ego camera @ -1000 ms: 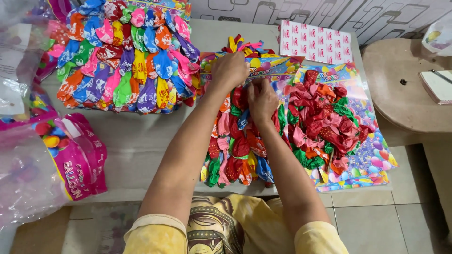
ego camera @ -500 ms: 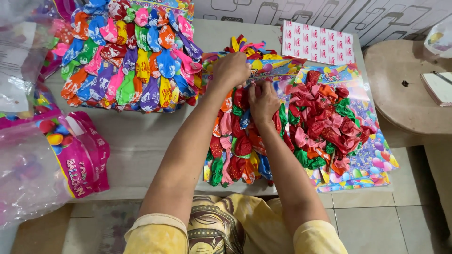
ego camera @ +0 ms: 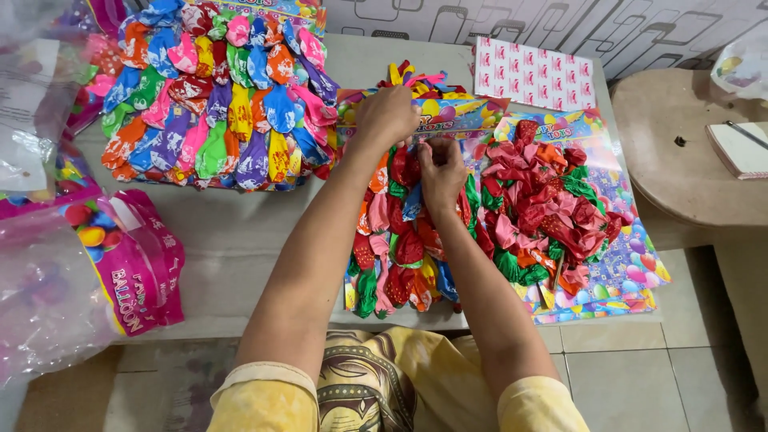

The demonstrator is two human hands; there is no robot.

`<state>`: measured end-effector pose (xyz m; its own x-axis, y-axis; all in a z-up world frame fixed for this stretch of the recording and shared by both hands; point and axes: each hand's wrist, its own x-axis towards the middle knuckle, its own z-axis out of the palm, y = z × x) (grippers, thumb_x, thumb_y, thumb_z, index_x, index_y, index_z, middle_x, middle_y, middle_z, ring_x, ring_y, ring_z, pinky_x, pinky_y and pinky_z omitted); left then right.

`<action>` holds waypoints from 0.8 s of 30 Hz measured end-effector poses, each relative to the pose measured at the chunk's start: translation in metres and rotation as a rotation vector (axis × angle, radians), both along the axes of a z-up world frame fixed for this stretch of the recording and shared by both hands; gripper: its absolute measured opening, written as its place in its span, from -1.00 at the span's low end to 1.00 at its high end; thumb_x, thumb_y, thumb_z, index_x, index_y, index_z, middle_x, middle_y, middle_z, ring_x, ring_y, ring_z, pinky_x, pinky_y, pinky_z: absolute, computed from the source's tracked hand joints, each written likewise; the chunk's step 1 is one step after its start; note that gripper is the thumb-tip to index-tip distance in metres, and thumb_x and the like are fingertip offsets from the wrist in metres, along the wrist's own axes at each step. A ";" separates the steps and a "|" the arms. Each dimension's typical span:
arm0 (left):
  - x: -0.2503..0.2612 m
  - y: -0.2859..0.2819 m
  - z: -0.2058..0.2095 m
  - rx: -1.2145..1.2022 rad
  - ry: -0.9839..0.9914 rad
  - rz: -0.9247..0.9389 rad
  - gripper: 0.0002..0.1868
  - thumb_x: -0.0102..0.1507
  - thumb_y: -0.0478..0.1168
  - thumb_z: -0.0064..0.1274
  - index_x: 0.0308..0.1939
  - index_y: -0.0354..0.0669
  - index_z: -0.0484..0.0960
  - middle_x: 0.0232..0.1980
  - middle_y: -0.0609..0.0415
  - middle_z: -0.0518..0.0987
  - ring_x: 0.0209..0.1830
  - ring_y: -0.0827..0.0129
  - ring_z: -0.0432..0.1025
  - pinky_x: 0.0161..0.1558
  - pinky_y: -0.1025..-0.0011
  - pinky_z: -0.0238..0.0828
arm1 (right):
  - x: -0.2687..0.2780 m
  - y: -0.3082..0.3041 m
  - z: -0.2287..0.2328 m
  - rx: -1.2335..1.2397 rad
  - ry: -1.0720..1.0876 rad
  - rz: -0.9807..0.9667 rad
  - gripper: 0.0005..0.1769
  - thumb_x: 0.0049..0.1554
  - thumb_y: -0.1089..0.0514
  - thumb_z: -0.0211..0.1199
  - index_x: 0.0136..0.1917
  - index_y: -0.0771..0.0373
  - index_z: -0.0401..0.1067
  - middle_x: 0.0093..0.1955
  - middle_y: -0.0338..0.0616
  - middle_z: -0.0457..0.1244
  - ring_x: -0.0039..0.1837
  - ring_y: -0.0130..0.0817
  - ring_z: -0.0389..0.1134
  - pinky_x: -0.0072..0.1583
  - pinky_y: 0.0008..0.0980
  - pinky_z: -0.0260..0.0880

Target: Manually arranging and attaching colorful balloons onto cardboard display cards for retail packaging.

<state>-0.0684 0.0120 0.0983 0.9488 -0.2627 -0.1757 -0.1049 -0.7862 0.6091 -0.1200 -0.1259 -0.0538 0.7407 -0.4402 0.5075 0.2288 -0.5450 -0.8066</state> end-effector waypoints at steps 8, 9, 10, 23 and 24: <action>-0.047 0.004 0.006 -0.130 -0.146 0.058 -0.41 0.36 -0.35 -0.12 0.49 -0.03 0.20 0.03 -0.31 0.60 0.03 -0.28 0.49 -0.10 -0.18 0.38 | -0.029 -0.025 0.038 0.196 0.414 0.248 -0.81 0.15 0.18 0.29 0.06 0.05 0.41 -0.21 -0.26 0.31 -0.18 -0.43 0.36 -0.13 -0.42 0.36; -0.063 0.008 0.009 -0.214 -0.174 0.040 -0.42 0.33 -0.44 -0.19 0.46 -0.20 0.26 0.15 -0.52 0.54 0.21 -0.46 0.43 0.17 -0.31 0.38 | -0.032 -0.030 0.036 0.127 0.449 0.239 -0.83 0.10 0.16 0.27 0.00 0.00 0.51 -0.18 -0.22 0.44 -0.15 -0.34 0.47 -0.08 -0.37 0.41; -0.060 0.003 -0.017 -0.216 -0.175 0.037 -0.42 0.33 -0.44 -0.19 0.46 -0.20 0.26 0.15 -0.52 0.54 0.21 -0.46 0.43 0.17 -0.31 0.38 | -0.031 -0.039 0.026 0.126 0.447 0.236 -0.83 0.10 0.16 0.27 0.00 0.00 0.51 -0.18 -0.22 0.44 -0.15 -0.34 0.47 -0.08 -0.37 0.41; -0.122 -0.017 -0.069 0.261 -0.153 -0.051 -0.42 0.27 -0.21 0.10 0.39 0.05 0.40 0.56 -0.13 0.10 0.60 -0.15 -0.12 0.41 -0.19 -0.05 | -0.068 -0.075 0.022 -0.285 0.707 0.439 -0.69 0.05 -0.05 0.34 0.09 -0.14 0.64 0.02 -0.20 0.46 0.19 -0.10 0.45 0.22 -0.09 0.42; -0.129 -0.020 -0.057 0.241 -0.084 -0.074 -0.24 0.23 -0.21 0.17 0.51 0.13 0.27 0.60 -0.13 0.06 0.63 -0.16 -0.16 0.46 -0.26 -0.16 | -0.077 -0.074 0.031 -0.259 0.696 0.433 -0.68 0.07 -0.06 0.34 0.11 -0.14 0.63 0.02 -0.20 0.46 0.19 -0.12 0.45 0.22 -0.11 0.42</action>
